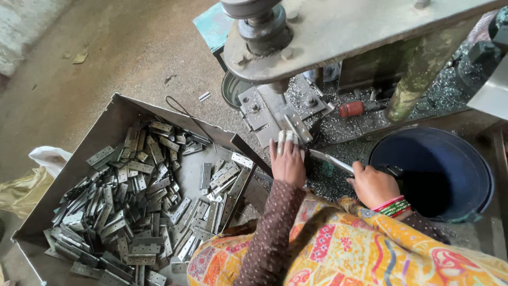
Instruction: The person repeatedly picks small metal pieces from a bin, places them under a drill press, and operates the lever to drill holes. They then return the processed pieces to the bin. The task is performed continuously throughout the clip.
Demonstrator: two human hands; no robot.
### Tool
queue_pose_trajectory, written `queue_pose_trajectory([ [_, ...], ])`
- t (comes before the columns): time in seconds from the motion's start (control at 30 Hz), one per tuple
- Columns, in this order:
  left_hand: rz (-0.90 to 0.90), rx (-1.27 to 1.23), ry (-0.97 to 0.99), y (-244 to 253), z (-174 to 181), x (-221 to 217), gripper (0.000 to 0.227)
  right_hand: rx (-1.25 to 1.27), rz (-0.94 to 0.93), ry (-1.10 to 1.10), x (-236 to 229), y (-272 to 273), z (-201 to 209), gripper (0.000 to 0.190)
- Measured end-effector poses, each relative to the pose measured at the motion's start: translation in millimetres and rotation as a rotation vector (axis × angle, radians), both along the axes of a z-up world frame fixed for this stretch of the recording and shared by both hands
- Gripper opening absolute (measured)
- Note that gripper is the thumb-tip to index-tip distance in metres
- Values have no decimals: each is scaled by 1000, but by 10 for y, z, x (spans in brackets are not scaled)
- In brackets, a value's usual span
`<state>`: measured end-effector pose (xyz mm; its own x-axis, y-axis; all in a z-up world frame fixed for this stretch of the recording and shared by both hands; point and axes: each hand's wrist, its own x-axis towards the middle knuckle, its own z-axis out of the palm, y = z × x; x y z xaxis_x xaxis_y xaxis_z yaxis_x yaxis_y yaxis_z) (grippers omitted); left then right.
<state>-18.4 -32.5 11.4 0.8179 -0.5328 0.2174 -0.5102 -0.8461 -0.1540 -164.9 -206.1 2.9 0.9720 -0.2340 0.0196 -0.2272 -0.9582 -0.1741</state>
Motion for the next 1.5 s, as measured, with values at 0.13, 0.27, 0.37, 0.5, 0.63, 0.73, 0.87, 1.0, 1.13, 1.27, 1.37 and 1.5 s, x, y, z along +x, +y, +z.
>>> queue_pose_trajectory([
  [0.13,-126,-229,-203,85,-265,60,42,26,-11,-54,-74,11,-85,33],
  [0.27,-165,-512,136,157,-128,279,17,33,0,-59,-34,-14,-95,33],
  [0.37,13,-726,91,131,47,370,23,48,-11,-50,-49,-9,-127,34],
  [0.5,-38,-357,-337,67,126,484,26,25,-14,-27,-65,3,-124,34],
  [0.63,-4,-74,35,137,74,606,59,8,-3,-27,-23,-19,-101,33],
  [0.73,306,-116,268,311,89,585,46,14,11,-43,-68,-1,-127,33],
  [0.87,264,40,276,341,231,388,50,-1,-14,-51,-73,-1,-111,32],
  [1.0,77,-37,258,80,162,148,70,-9,-28,-38,-67,19,-119,33],
  [1.13,32,-28,165,-54,-124,224,38,-25,-21,-12,-72,8,-138,34],
  [1.27,-206,-109,-161,-49,-348,393,50,-28,-1,-18,-33,-32,-147,34],
  [1.37,-361,-203,-169,51,-385,387,34,-9,-8,-9,-91,4,-174,35],
  [1.5,-206,-442,-172,221,-44,527,25,-21,-2,-9,-77,-12,-120,32],
])
